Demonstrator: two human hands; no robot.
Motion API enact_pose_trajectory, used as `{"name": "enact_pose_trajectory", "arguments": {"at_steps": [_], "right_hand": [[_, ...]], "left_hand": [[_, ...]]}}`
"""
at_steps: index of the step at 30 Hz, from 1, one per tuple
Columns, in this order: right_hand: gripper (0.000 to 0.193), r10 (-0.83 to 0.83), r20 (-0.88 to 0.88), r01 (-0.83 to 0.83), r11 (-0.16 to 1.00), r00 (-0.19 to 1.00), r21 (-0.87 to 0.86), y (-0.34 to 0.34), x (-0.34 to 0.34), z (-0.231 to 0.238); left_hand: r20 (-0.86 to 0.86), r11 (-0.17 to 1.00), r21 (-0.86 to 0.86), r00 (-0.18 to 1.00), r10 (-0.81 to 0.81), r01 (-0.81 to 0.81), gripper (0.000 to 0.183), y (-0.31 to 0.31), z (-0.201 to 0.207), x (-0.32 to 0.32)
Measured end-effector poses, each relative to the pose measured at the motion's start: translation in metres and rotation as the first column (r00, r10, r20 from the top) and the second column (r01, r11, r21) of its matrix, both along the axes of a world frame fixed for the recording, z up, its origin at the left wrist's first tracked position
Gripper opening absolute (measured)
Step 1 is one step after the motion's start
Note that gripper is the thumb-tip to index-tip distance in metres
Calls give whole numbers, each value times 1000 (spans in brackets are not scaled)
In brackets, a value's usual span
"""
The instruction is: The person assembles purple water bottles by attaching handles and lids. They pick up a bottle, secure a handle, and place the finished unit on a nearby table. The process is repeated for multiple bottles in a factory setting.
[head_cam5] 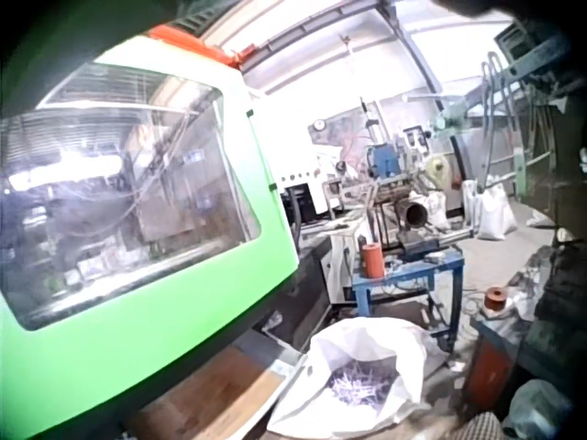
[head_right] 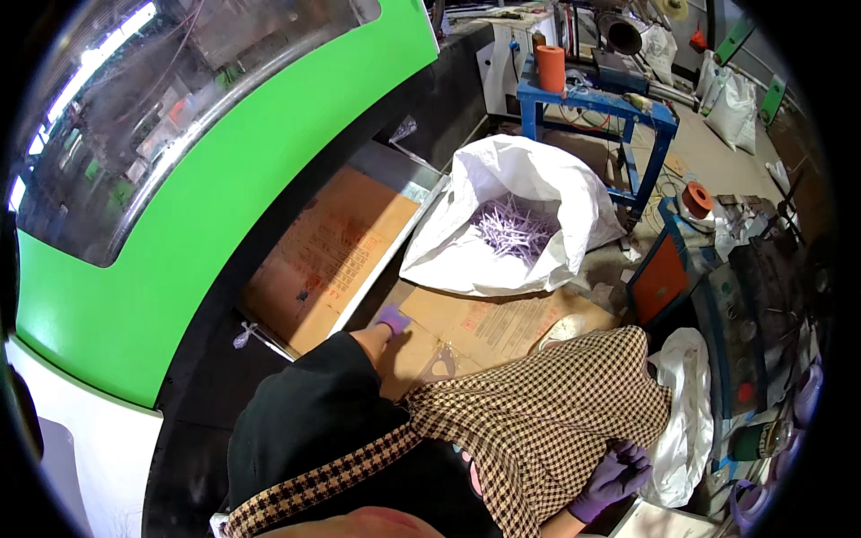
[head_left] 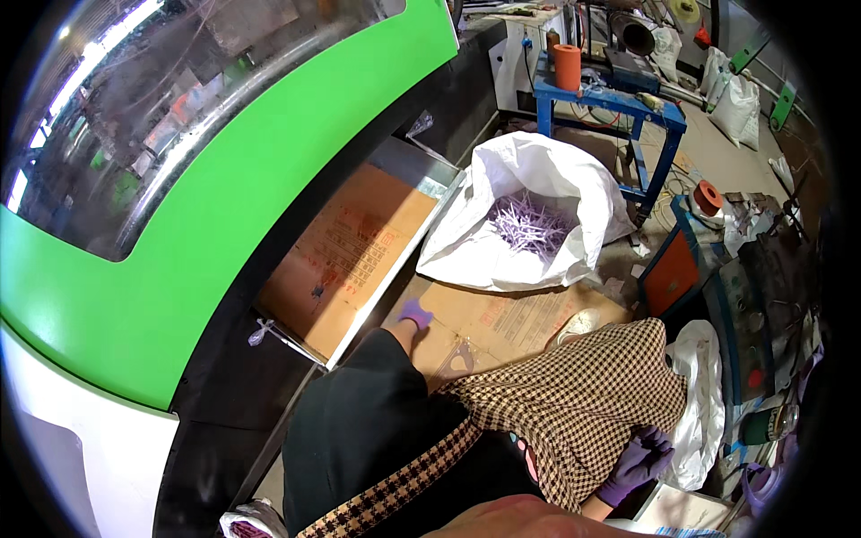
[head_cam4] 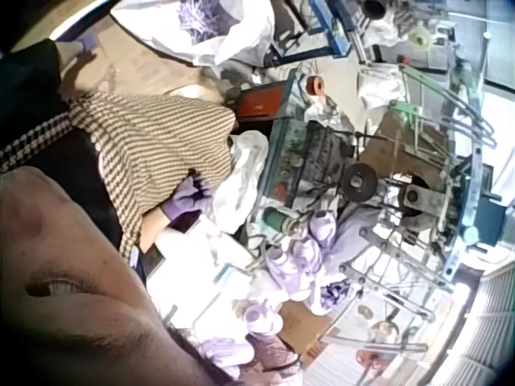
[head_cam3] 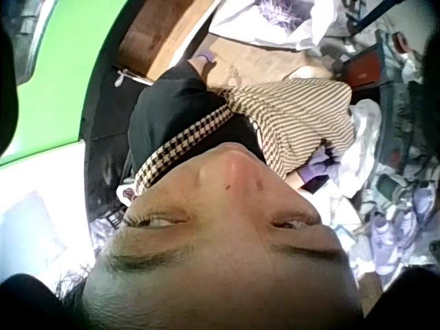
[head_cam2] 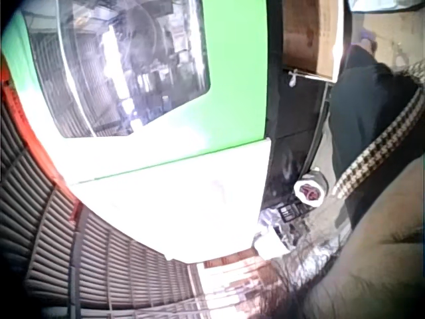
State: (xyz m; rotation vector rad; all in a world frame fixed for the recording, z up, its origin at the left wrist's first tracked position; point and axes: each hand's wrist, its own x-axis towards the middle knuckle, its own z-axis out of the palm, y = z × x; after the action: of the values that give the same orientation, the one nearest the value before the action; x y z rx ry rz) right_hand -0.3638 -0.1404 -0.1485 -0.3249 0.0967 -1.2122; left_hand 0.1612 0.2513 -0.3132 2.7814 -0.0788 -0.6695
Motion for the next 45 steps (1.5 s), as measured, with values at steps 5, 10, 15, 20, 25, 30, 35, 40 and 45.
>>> {"name": "enact_pose_trajectory", "arguments": {"at_steps": [5,10,15,20,25,30,35,40,45], "right_hand": [[36,116,41,-111,988,992,-110,-6,1,-11],[29,13,-70,-20,995,997,-101,3,4,-4],[29,-21,-128,10,996,991,-88,6,2,-9],[29,-72,-182,47,990,981,-136,7,4,-17],[31,-129,-551,-14,969,825,-248,22,25,21],[35,-800,-505,-48,519,325,-854,13,6,18],[23,-926,-350,-143,330,145,-933,7,2,13],[56,-949,-291,-205,263,121,-943,4,3,-25],[61,-899,-363,-151,334,246,-930,6,7,-16]], "left_hand": [[31,854,-312,903,-428,416,68,-75,-59,-49],[165,598,-540,771,-615,592,50,-197,-4,-94],[450,159,-777,714,-537,609,31,-313,130,-138],[533,-260,-832,576,-620,490,24,-360,253,-238],[751,-624,-631,163,-640,461,27,-368,221,-319],[673,-584,-670,43,-738,457,43,-373,214,-351],[433,-342,-869,215,-875,359,35,-379,190,-354],[242,-202,-957,195,-950,207,31,-373,189,-347],[163,-136,-977,161,-973,165,33,-374,192,-339]]}}
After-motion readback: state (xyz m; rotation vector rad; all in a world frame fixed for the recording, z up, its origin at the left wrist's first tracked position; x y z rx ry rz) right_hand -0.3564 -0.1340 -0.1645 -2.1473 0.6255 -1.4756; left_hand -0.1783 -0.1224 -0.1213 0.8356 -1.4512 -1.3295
